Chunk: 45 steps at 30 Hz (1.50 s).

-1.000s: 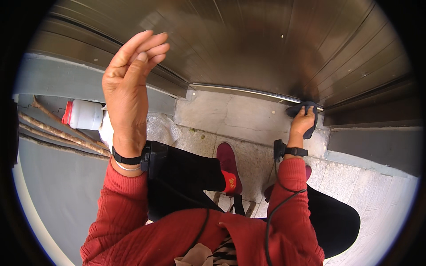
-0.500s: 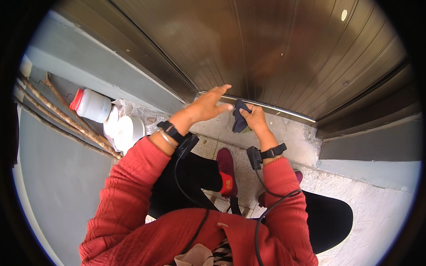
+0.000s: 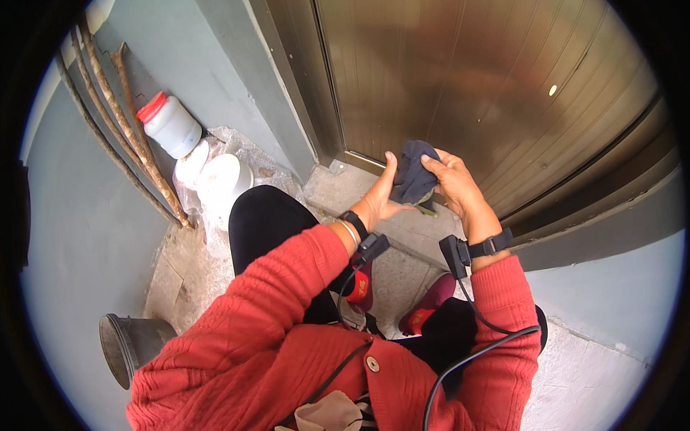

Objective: The person wipes a metal door with a cloth, moving from the bottom edge upward and across the surface. They clean the door frame and handle area, repeatedly wiping sections of the door.

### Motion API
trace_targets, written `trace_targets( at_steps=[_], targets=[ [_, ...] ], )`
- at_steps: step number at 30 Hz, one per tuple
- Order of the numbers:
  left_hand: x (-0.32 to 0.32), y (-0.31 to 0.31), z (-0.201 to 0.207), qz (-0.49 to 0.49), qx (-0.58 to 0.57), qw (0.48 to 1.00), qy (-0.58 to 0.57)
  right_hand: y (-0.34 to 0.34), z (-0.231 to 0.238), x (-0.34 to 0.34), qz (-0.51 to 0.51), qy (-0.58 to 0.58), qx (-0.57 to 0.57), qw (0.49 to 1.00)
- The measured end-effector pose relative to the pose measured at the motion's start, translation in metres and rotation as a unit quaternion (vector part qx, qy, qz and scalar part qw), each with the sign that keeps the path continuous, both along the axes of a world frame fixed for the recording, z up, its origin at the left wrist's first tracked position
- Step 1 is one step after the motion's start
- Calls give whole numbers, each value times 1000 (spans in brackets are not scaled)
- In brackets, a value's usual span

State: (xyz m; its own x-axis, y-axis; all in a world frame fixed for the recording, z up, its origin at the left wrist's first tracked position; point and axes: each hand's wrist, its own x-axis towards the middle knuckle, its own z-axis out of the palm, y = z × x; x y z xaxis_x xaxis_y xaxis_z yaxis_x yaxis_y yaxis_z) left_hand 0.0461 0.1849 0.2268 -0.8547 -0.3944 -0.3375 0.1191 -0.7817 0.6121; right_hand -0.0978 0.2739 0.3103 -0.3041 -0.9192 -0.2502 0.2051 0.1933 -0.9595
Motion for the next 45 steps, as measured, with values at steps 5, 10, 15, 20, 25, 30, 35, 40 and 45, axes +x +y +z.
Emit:
trace_targets(
  at_steps=[5,10,15,20,25,30,35,40,45],
  targets=[
    [6,47,7,78,44,988,127,25,-13,-1,-7,145,80,986],
    [5,25,-16,239,-1,971,-24,43,1,8,44,520,91,848],
    [20,-22,-71,414,53,899,-137,81,44,-6,91,510,72,852],
    [5,-68,-108,528,23,816,-235,106,50,-15,60,478,129,867],
    [-4,-109,-125,533,-2,748,-396,111,44,-17,51,448,120,884],
    [-9,-139,-143,536,-67,707,-457,111,40,-25,69,445,135,883],
    [-22,-160,-151,479,-220,687,-501,113,36,-26,74,432,146,887],
    [-22,-176,-147,503,-222,715,-432,115,37,-25,85,441,131,884],
    [-23,-177,-113,567,-309,673,-360,120,45,-21,89,459,98,879]
  ],
)
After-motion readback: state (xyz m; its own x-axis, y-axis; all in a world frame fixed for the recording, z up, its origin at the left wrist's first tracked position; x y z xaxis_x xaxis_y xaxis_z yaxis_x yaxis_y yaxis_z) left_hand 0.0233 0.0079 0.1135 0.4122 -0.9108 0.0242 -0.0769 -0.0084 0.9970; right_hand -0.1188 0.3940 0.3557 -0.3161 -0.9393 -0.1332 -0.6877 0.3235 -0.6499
